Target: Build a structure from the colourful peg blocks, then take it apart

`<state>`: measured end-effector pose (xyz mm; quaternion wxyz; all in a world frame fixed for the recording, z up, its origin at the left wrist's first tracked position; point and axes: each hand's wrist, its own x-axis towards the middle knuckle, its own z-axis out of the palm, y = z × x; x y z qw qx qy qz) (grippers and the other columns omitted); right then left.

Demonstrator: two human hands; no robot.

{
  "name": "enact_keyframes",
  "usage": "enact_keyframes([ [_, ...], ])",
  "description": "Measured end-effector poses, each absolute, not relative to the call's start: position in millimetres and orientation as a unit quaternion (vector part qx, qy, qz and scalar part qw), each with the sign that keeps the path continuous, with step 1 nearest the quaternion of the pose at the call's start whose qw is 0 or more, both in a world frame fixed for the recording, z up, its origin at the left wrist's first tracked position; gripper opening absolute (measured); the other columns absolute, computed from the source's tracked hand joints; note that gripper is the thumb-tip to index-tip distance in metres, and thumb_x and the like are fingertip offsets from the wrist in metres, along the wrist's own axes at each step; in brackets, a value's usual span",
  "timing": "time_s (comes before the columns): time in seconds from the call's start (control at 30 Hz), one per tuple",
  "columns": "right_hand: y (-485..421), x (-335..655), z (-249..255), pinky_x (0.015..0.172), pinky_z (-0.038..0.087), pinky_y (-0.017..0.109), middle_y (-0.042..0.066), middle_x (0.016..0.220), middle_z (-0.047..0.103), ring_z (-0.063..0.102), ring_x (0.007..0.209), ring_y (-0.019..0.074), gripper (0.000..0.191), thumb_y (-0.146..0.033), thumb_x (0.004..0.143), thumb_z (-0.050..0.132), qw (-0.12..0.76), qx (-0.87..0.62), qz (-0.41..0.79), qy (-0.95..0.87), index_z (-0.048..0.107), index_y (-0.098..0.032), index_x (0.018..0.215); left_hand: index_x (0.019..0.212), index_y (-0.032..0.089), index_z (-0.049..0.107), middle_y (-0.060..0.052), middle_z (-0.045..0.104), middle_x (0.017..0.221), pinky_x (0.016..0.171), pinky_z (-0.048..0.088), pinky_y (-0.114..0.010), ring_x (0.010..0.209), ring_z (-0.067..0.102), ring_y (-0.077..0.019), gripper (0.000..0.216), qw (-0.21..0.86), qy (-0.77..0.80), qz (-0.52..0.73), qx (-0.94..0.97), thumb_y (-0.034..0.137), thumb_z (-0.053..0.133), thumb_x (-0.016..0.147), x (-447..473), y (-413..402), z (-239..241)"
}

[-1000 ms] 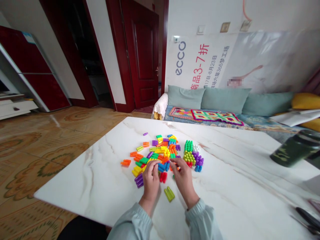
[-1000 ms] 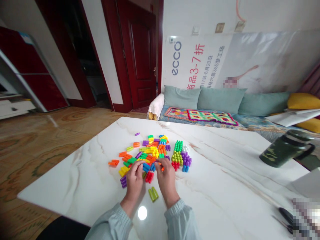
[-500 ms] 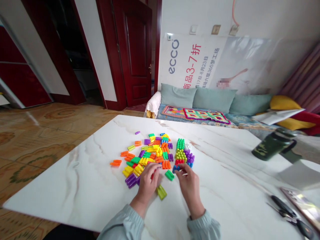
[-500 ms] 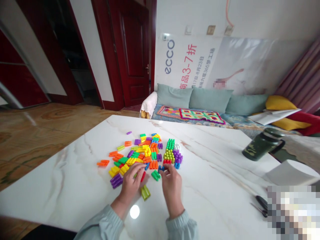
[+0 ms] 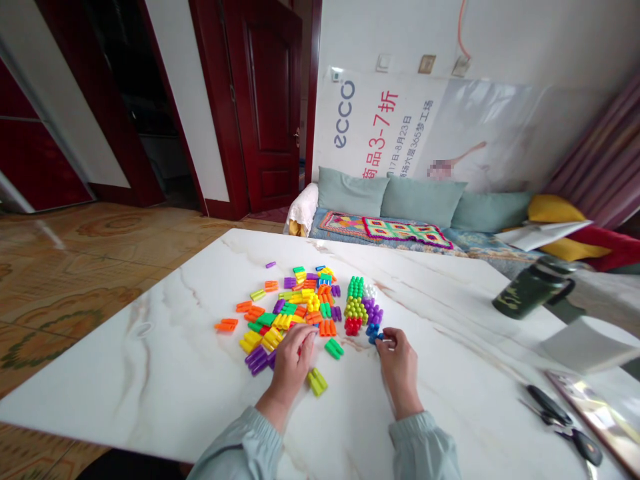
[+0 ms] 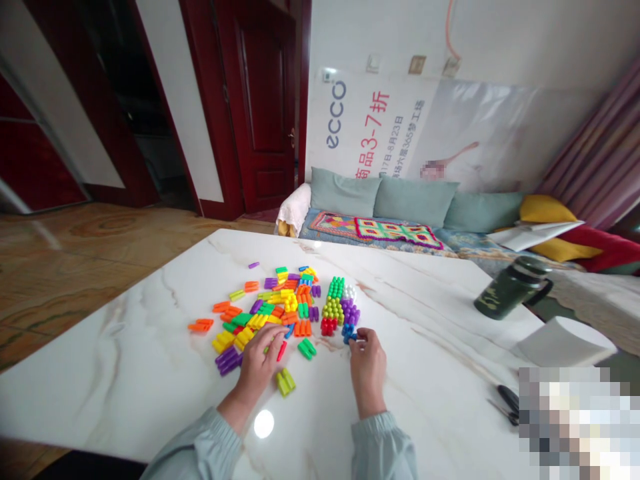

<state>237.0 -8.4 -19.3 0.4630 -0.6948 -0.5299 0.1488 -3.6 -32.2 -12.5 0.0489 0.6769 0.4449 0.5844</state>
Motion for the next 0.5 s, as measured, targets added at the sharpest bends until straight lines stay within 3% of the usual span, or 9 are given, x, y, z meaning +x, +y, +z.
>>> enact_keyframes([
  [0.5, -2.4, 228.1, -20.5, 0.066, 0.052, 0.034, 0.010, 0.089, 0.072, 0.067, 0.070, 0.0216, 0.040, -0.044, 0.074, 0.058, 0.490, -0.667, 0.150, -0.541, 0.059, -0.017, 0.103, 0.099, 0.020, 0.067, -0.005, 0.072, 0.092, 0.080, 0.057, -0.030, 0.088, 0.070, -0.0176, 0.020, 0.015, 0.484, 0.589, 0.647, 0.019, 0.047, 0.097, -5.7, -36.3, -11.5],
])
